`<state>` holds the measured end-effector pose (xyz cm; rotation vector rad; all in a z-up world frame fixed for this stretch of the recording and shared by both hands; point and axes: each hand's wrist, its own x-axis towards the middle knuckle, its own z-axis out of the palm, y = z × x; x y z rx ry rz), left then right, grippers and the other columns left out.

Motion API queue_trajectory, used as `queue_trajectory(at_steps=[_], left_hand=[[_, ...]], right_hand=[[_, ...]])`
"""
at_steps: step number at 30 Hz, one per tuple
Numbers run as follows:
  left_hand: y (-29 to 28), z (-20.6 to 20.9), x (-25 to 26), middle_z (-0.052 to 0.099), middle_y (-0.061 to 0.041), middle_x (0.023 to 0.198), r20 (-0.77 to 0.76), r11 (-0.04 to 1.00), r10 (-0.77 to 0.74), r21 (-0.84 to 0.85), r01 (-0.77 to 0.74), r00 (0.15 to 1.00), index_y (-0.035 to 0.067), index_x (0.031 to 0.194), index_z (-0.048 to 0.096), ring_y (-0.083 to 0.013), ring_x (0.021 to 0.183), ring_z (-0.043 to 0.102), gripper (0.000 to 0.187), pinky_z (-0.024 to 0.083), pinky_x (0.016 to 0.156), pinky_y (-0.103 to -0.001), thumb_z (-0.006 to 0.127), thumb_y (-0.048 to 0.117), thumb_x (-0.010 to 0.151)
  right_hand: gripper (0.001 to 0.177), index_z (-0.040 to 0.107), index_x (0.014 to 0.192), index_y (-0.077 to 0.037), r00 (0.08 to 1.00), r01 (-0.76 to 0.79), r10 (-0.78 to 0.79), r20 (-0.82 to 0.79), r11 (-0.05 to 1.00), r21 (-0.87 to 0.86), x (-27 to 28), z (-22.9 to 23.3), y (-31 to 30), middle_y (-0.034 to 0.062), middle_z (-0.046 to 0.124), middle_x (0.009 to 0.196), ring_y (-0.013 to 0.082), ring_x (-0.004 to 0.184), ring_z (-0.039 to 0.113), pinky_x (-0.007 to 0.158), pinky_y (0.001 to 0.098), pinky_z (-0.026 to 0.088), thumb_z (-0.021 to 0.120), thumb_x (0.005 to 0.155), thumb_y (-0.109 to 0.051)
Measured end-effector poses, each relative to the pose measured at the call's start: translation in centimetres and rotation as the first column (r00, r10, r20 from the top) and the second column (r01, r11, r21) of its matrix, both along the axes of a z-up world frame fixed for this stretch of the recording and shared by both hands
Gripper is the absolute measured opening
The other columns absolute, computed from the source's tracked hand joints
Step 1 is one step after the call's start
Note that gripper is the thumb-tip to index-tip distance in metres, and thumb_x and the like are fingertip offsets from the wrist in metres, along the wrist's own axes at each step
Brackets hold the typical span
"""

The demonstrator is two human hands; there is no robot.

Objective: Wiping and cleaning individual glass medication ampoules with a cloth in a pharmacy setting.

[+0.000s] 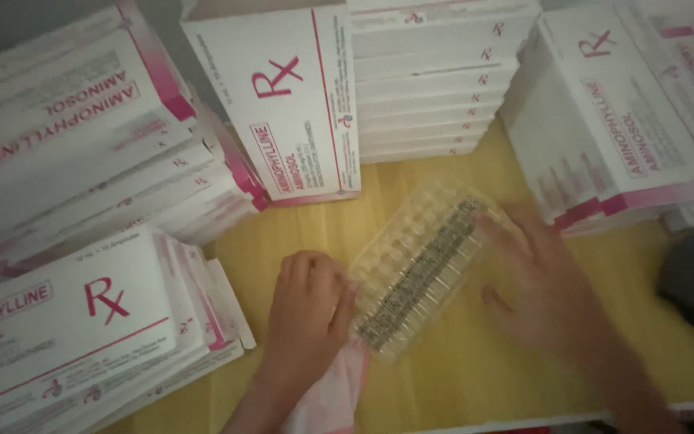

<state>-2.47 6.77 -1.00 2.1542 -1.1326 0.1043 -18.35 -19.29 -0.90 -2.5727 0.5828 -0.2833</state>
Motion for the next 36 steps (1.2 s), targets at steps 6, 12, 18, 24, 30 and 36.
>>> queue_trajectory(at_steps=[6,12,18,24,30,36], left_hand=[[0.3,0.3,0.2,0.059,-0.011,0.093,-0.169,0.997,0.044,0.063,-0.034,0.985,0.008,0.093,0.061,-0.0330,0.089,0.058,0.017,0.045,0.079,-0.047,0.070,0.021,0.089],[0.5,0.8,0.9,0.056,-0.010,0.086,0.001,0.997,0.071,0.016,-0.071,0.998,0.007,0.084,0.057,-0.0338,0.084,0.058,0.024,0.046,0.074,-0.047,0.071,0.026,0.090],[0.6,-0.2,1.1,0.058,-0.011,0.088,-0.205,0.978,0.160,0.165,-0.127,0.966,0.006,0.090,0.057,-0.0332,0.081,0.062,0.028,0.048,0.073,-0.048,0.067,0.031,0.094],[0.4,-1.3,1.3,0.063,-0.017,0.111,-0.124,0.984,0.152,0.108,-0.139,0.980,0.002,0.130,0.053,-0.0384,0.098,0.064,0.047,0.050,0.082,-0.049,0.065,0.028,0.093],[0.0,-0.2,2.2,0.061,-0.019,0.124,-0.157,0.979,0.173,0.133,-0.153,0.972,0.003,0.144,0.048,-0.0393,0.112,0.062,0.051,0.050,0.091,-0.048,0.054,0.026,0.098],[-1.4,-0.1,3.3,0.062,-0.020,0.121,-0.277,0.967,0.207,0.201,-0.154,0.938,0.003,0.133,0.054,-0.0406,0.111,0.062,0.040,0.049,0.094,-0.049,0.051,0.028,0.102]], right_hand=[[0.112,0.046,0.154,-0.011,0.910,-0.387,0.415,0.014,0.859,-0.335,3.2,-0.2,-2.4,0.0262,0.035,0.161,0.0443,0.147,0.036,0.115,0.0497,0.034,0.090,0.057,-0.043],[0.094,0.053,0.139,-0.013,0.929,-0.353,0.369,0.031,0.907,-0.229,3.3,0.5,-1.5,0.0203,0.047,0.148,0.0385,0.137,0.045,0.108,0.0469,0.040,0.090,0.057,-0.041],[0.087,0.057,0.136,-0.012,0.991,-0.123,0.096,-0.095,0.933,-0.338,1.0,1.0,1.3,0.0186,0.052,0.138,0.0383,0.127,0.052,0.101,0.0475,0.048,0.086,0.062,-0.046],[0.084,0.062,0.137,-0.014,1.000,-0.006,0.007,0.005,0.984,-0.180,-2.4,-1.0,1.5,0.0157,0.057,0.132,0.0351,0.122,0.056,0.094,0.0438,0.052,0.087,0.062,-0.045],[0.059,0.060,0.134,-0.009,0.980,0.151,-0.157,0.120,0.987,0.062,-4.1,-3.2,-1.1,0.0157,0.064,0.118,0.0304,0.102,0.066,0.083,0.0411,0.054,0.075,0.081,-0.029],[0.040,0.063,0.125,-0.004,0.991,0.127,-0.127,0.050,0.992,-0.006,-1.4,-2.9,-0.9,0.0186,0.068,0.113,0.0325,0.096,0.068,0.081,0.0443,0.054,0.069,0.093,-0.028]])
